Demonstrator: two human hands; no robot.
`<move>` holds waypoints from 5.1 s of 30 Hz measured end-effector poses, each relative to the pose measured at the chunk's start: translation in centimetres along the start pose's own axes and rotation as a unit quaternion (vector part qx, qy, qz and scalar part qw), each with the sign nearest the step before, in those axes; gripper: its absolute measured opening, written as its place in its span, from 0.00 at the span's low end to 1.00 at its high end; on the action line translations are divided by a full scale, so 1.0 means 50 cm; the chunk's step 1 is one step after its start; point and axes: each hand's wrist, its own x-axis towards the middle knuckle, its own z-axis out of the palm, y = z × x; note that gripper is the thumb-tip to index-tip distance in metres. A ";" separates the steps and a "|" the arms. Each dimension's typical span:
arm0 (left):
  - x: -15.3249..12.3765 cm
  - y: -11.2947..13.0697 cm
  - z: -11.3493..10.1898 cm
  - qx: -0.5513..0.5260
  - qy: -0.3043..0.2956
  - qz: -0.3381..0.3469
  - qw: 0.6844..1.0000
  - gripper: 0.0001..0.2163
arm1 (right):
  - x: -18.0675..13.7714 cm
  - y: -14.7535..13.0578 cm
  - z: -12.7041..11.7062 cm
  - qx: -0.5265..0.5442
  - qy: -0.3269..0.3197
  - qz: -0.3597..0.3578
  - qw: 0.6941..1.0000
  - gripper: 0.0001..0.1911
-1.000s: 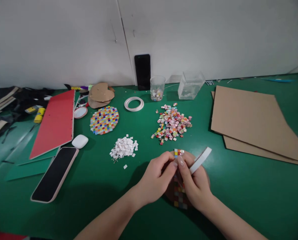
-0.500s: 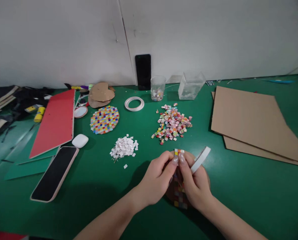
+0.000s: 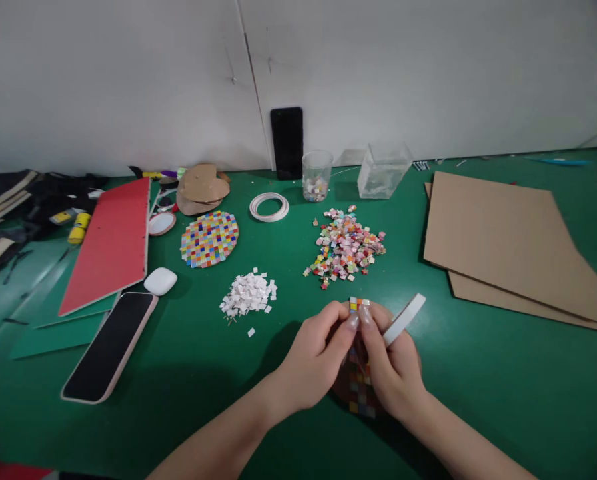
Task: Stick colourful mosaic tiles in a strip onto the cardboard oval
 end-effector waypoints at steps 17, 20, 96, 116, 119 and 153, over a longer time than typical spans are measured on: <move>0.005 -0.016 0.008 0.054 0.062 0.029 0.996 0.14 | 0.004 0.001 0.004 -0.009 -0.045 -0.026 0.999 0.13; 0.006 -0.022 0.010 0.070 0.076 0.044 0.994 0.14 | 0.002 0.006 0.006 -0.004 -0.047 -0.021 0.999 0.13; -0.001 0.002 0.003 0.021 0.031 -0.011 0.999 0.15 | 0.005 -0.011 0.003 -0.087 0.011 -0.010 0.996 0.14; -0.010 -0.011 0.003 0.047 0.092 0.117 0.988 0.14 | 0.007 0.021 0.004 -0.023 0.047 0.073 0.996 0.19; -0.007 -0.007 0.004 0.020 0.091 0.080 0.992 0.14 | 0.007 0.019 0.006 -0.011 0.034 0.075 0.997 0.19; 0.020 0.027 -0.099 0.101 0.225 0.054 0.968 0.15 | 0.013 0.002 -0.001 0.003 0.065 0.038 0.997 0.20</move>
